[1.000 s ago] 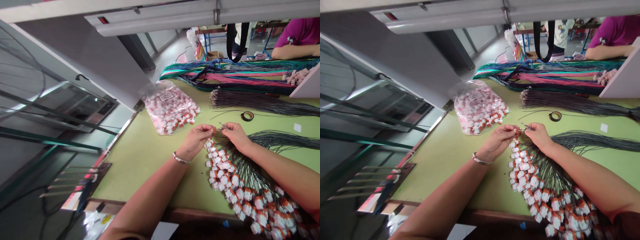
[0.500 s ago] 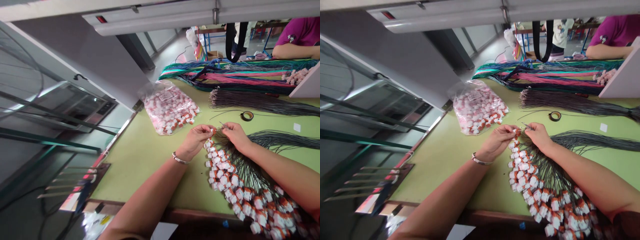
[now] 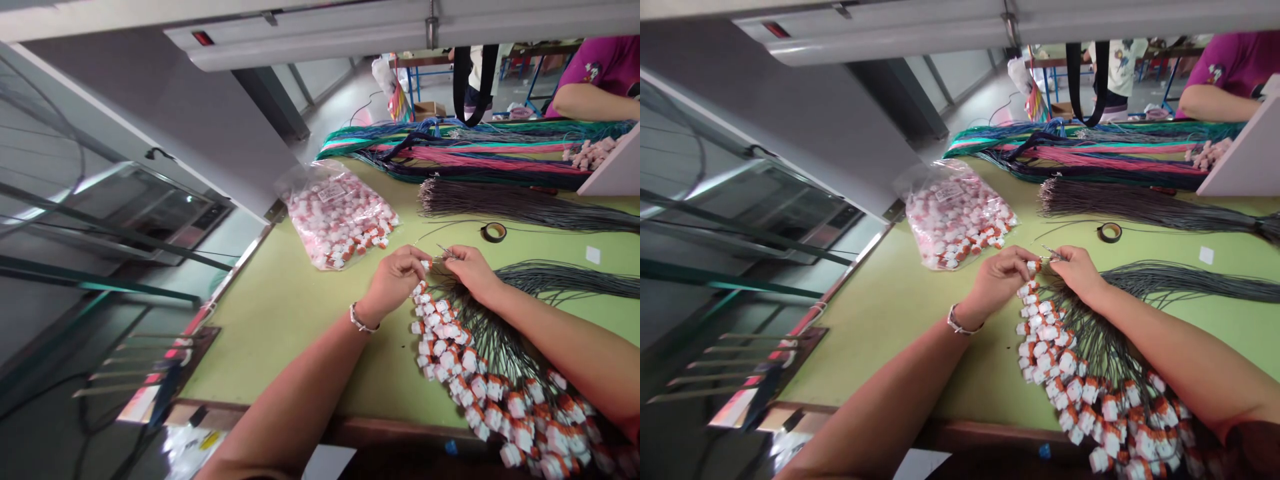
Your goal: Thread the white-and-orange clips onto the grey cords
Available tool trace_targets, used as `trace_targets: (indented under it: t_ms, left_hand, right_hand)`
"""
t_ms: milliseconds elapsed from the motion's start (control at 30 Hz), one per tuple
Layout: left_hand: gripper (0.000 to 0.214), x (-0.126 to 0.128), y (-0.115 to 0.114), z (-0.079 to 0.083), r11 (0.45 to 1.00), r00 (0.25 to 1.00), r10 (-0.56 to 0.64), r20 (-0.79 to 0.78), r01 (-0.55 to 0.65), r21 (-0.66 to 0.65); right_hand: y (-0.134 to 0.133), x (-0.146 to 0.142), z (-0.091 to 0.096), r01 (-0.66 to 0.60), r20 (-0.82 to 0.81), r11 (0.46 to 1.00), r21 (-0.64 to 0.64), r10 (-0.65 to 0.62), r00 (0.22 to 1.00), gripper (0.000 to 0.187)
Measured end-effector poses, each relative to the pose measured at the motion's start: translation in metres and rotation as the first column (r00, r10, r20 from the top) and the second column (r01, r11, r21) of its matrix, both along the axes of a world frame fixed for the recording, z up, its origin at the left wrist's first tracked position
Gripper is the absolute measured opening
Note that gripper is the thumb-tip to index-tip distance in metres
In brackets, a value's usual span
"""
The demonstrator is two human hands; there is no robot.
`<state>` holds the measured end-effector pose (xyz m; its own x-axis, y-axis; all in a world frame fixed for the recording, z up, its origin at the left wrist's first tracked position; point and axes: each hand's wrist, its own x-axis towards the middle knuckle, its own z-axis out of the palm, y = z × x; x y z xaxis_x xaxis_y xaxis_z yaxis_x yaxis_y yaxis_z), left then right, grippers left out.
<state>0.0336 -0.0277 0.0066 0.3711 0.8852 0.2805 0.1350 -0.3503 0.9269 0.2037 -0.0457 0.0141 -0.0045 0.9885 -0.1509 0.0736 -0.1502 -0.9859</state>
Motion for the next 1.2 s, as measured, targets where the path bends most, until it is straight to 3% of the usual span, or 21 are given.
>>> trace_targets:
  t_ms: [233, 333, 600, 867, 1200]
  left_hand:
    - [0.022, 0.004, 0.000, -0.007, 0.961, 0.971, 0.015, 0.239, 0.052, -0.272]
    - [0.024, 0.006, -0.001, -0.007, 0.943, 0.960, 0.029, 0.280, 0.066, -0.325]
    - [0.019, 0.017, -0.005, -0.008, 0.956, 0.966, 0.071, 0.249, 0.005, -0.293]
    - [0.021, 0.011, 0.000, -0.011, 0.934, 0.942, 0.077, 0.328, 0.047, -0.355]
    - [0.023, 0.015, -0.004, -0.006, 0.930, 0.934, 0.128, 0.334, 0.003, -0.367]
  right_hand:
    - [0.001, 0.001, -0.004, -0.025, 0.027, 0.999, 0.022, 0.025, 0.999, 0.013]
    - [0.001, 0.001, -0.005, -0.036, 0.036, 0.999, 0.033, 0.035, 0.999, 0.013]
    - [0.003, -0.001, -0.007, -0.026, 0.084, 0.997, 0.072, 0.020, 0.996, 0.011]
    - [0.004, 0.001, -0.007, 0.000, 0.109, 0.990, 0.140, -0.016, 0.994, 0.009]
    - [0.002, -0.002, -0.008, -0.019, 0.181, 0.993, 0.120, -0.003, 0.984, 0.009]
